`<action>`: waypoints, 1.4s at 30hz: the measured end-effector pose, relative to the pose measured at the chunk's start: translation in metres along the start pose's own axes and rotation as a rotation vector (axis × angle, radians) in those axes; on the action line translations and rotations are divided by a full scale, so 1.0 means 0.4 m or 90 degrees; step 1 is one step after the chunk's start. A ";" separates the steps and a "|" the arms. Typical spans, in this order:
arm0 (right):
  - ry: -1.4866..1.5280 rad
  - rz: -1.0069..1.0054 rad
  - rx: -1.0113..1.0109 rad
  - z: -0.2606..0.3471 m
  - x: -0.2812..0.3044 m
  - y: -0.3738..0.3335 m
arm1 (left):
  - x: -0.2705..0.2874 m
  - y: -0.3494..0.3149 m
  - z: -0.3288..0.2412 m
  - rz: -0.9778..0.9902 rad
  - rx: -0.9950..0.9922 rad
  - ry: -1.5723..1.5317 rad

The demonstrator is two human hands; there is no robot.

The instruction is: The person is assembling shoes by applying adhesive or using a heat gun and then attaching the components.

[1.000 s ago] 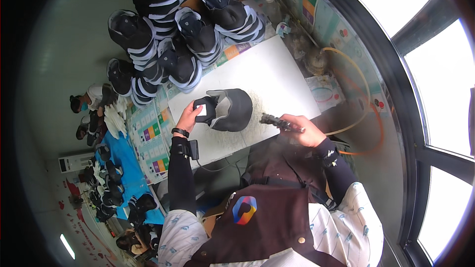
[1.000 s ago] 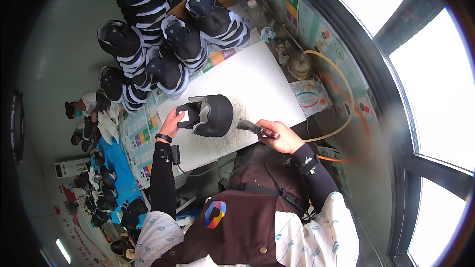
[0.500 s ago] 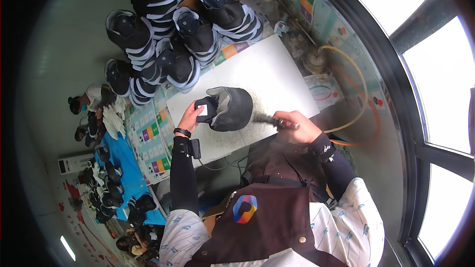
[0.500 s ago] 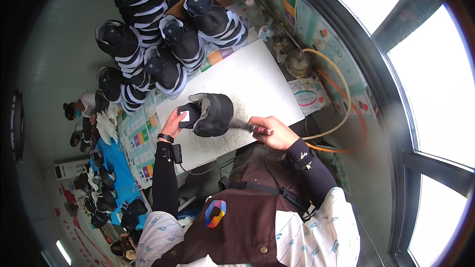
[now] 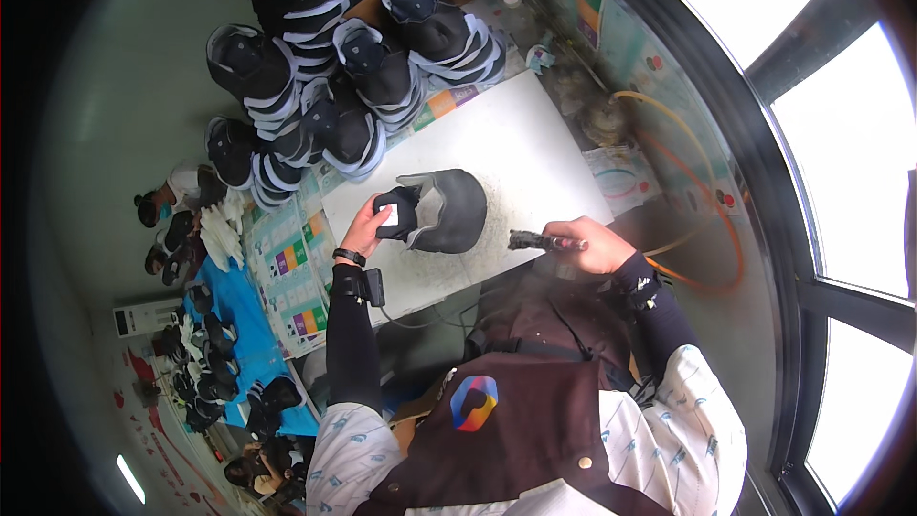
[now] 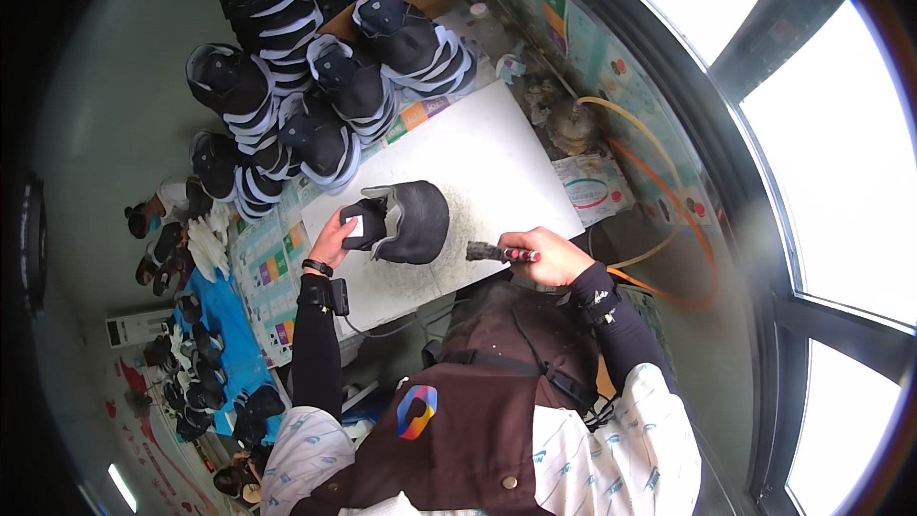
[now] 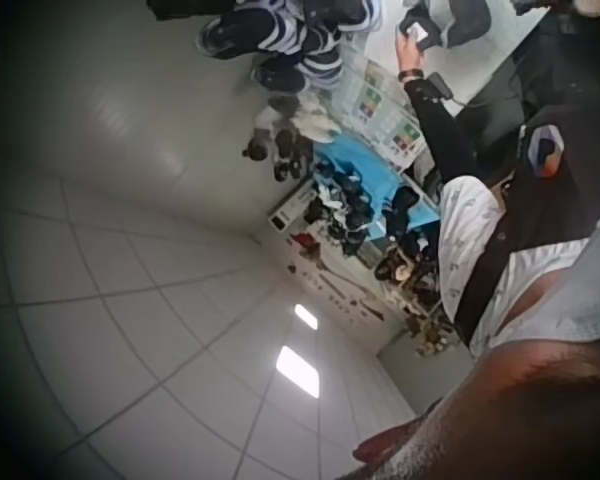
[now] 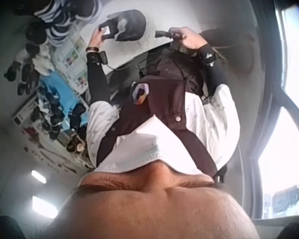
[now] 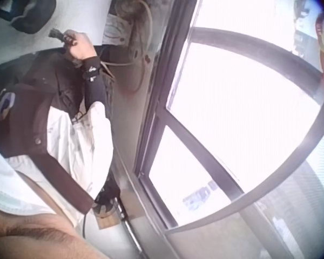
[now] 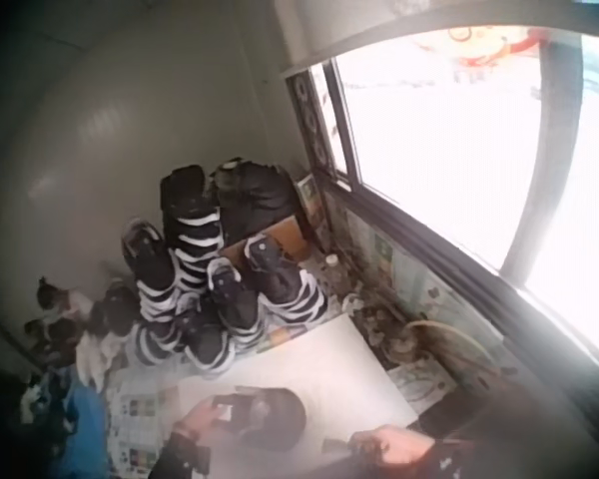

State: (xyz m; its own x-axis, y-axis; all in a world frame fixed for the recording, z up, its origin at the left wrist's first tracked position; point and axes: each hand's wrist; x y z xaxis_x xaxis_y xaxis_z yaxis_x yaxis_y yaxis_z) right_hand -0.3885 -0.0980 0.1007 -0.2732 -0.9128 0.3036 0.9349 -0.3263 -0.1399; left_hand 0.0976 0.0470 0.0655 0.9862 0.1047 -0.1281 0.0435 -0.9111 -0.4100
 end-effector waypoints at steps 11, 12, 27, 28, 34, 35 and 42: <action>-0.087 -0.044 0.078 0.045 0.013 0.010 | -0.039 0.103 -0.130 0.117 -0.030 0.368; -0.083 -0.094 0.089 0.046 0.013 0.018 | -0.035 0.105 -0.129 0.115 -0.029 0.370; -0.040 -0.060 0.125 0.090 -0.010 0.057 | -0.096 0.135 -0.122 0.119 -0.033 0.375; -0.016 -0.090 0.110 0.092 -0.013 0.062 | -0.093 0.132 -0.117 0.122 -0.048 0.400; -0.026 -0.001 0.097 0.086 -0.015 0.049 | -0.076 0.121 -0.100 0.102 -0.068 0.421; -0.021 -0.049 0.053 0.084 -0.015 0.041 | -0.074 0.116 -0.096 0.098 -0.068 0.418; -0.011 -0.035 0.021 0.050 -0.012 0.019 | -0.053 0.097 -0.081 0.060 -0.071 0.421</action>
State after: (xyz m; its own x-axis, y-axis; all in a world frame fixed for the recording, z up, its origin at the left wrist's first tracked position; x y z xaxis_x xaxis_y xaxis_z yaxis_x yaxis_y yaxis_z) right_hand -0.3753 -0.0911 0.1171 -0.3211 -0.8888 0.3269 0.9255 -0.3678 -0.0908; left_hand 0.0837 -0.0036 0.0816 0.8752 -0.2112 0.4352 -0.0669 -0.9439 -0.3234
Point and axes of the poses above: each hand's wrist, its own y-axis towards the middle knuckle, its own x-axis out of the back of the hand, z = x × y, and after that the axes turned 7 degrees about z, right-handed
